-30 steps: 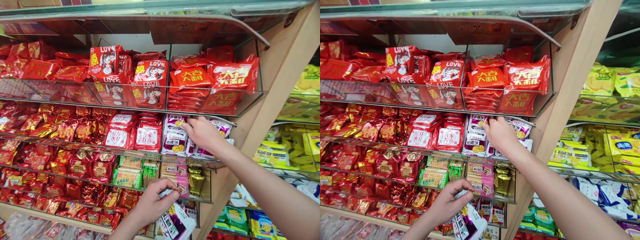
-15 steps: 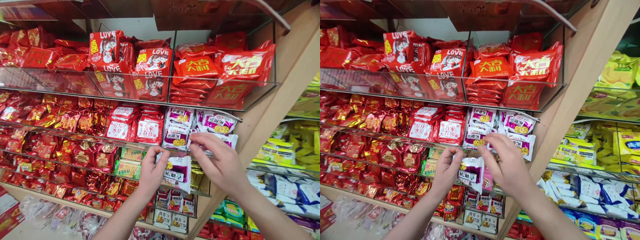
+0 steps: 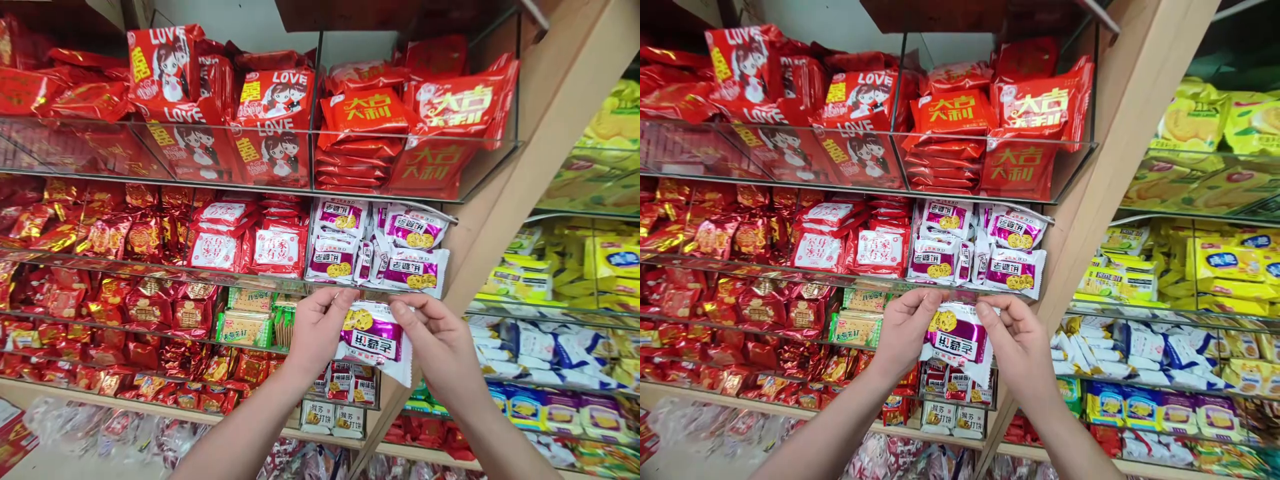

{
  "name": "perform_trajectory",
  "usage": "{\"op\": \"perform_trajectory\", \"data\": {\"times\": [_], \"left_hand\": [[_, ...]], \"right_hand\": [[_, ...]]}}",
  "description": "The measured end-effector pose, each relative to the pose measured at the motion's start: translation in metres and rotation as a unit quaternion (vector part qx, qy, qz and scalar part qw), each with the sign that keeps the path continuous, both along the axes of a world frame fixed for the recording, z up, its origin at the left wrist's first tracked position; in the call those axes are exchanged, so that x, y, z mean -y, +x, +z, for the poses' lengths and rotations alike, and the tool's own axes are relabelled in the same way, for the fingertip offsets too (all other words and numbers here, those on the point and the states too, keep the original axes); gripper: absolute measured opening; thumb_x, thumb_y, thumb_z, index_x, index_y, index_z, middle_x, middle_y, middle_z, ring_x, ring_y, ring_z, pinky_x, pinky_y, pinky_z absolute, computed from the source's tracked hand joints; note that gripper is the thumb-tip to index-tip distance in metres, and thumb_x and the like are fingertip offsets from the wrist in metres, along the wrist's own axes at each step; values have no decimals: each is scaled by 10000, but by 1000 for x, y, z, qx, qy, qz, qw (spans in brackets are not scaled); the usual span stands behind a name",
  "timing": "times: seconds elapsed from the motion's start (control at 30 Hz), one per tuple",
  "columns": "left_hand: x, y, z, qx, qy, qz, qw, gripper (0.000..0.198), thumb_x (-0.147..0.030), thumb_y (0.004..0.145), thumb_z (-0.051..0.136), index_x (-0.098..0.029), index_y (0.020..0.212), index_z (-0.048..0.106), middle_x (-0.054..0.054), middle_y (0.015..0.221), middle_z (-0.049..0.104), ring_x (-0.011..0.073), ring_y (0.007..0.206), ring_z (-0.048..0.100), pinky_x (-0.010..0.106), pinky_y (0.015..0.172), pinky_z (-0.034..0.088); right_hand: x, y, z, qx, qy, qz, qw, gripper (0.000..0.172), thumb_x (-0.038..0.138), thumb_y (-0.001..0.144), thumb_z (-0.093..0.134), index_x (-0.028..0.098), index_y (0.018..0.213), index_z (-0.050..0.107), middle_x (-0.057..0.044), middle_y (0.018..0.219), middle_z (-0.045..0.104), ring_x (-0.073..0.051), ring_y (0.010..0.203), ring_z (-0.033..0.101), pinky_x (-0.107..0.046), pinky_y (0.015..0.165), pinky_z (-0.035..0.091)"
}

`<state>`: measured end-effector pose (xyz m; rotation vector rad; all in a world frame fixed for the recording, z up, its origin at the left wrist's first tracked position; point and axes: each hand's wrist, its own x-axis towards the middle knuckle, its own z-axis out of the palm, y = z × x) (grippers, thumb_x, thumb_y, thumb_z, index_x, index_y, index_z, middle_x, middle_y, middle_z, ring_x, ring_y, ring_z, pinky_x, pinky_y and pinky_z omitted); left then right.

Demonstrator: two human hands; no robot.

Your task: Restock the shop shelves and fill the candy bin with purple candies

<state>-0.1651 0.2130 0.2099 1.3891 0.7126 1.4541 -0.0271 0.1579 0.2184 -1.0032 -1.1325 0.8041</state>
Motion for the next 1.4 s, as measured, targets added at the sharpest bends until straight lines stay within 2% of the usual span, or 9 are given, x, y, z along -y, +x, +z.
{"op": "perform_trajectory", "data": {"times": [0.13, 0.3, 0.43, 0.53, 0.7, 0.87, 1.07, 1.3, 1.4], "left_hand": [[-1, -4, 2, -20, 18, 34, 999, 296, -440, 787, 571, -160, 785, 670, 22, 740, 665, 144, 700, 583, 255, 645, 456], [5, -17, 8, -150, 59, -108, 981, 241, -348, 728, 659, -174, 894, 670, 35, 853, 680, 155, 767, 598, 273, 705, 467], [12, -9, 5, -34, 30, -77, 996, 217, -347, 771, 614, -168, 893, 602, 32, 844, 670, 134, 750, 597, 262, 705, 477], [15, -2, 2, 45, 3, -73, 996, 231, -334, 740, 648, -166, 854, 537, 30, 819, 652, 119, 737, 601, 240, 690, 491], [10, -10, 12, 7, 121, -37, 992, 189, -261, 812, 564, -183, 970, 495, 45, 885, 620, 120, 734, 613, 257, 664, 512], [-7, -25, 31, -139, 411, 161, 887, 241, -107, 784, 558, -189, 1010, 545, 65, 1020, 572, 172, 989, 547, 352, 857, 458], [-28, -26, 52, -193, 507, 262, 798, 296, -116, 793, 541, -193, 1078, 519, 89, 1127, 540, 205, 1072, 511, 414, 889, 433], [-51, -24, 58, -355, 534, 339, 688, 332, -205, 835, 484, -166, 1162, 527, 141, 1309, 457, 269, 1207, 403, 440, 943, 351], [-53, -18, 56, -455, 517, 322, 649, 395, -299, 873, 435, -155, 1238, 486, 121, 1376, 416, 288, 1281, 323, 448, 959, 300]], "right_hand": [[11, -3, -3, 10, -10, 56, 998, 416, 340, 717, 675, 254, 1090, 512, -40, 1004, 669, -173, 870, 641, -323, 768, 543], [14, 10, -4, 156, -31, 87, 983, 450, 335, 768, 622, 255, 1191, 493, -73, 1176, 588, -208, 998, 594, -335, 789, 543], [10, -4, -14, 55, 33, 42, 997, 558, 303, 746, 652, 289, 1211, 344, -87, 1122, 605, -210, 961, 613, -355, 752, 553], [6, -17, -21, 44, 70, 26, 996, 454, 274, 754, 642, 271, 1114, 364, -98, 1121, 602, -202, 982, 609, -372, 813, 531], [-3, -1, 13, 45, 145, -97, 984, 381, 267, 704, 678, 256, 984, 419, -70, 934, 637, -192, 797, 646, -329, 657, 552], [-23, 23, 66, 209, 255, -207, 921, 322, 277, 725, 641, 232, 991, 464, -55, 961, 578, -195, 837, 607, -335, 683, 515], [-53, 20, 87, 472, 294, -259, 790, 260, 243, 809, 521, 205, 1064, 495, -98, 1047, 581, -210, 911, 589, -351, 780, 479], [-86, 1, 88, 517, 253, -195, 794, 229, 176, 837, 435, 172, 1027, 563, -83, 1034, 648, -212, 950, 589, -348, 834, 442], [-95, -7, 89, 540, 228, -201, 785, 268, 158, 851, 401, 147, 1050, 580, -95, 1050, 642, -208, 962, 572, -330, 855, 418]]}}
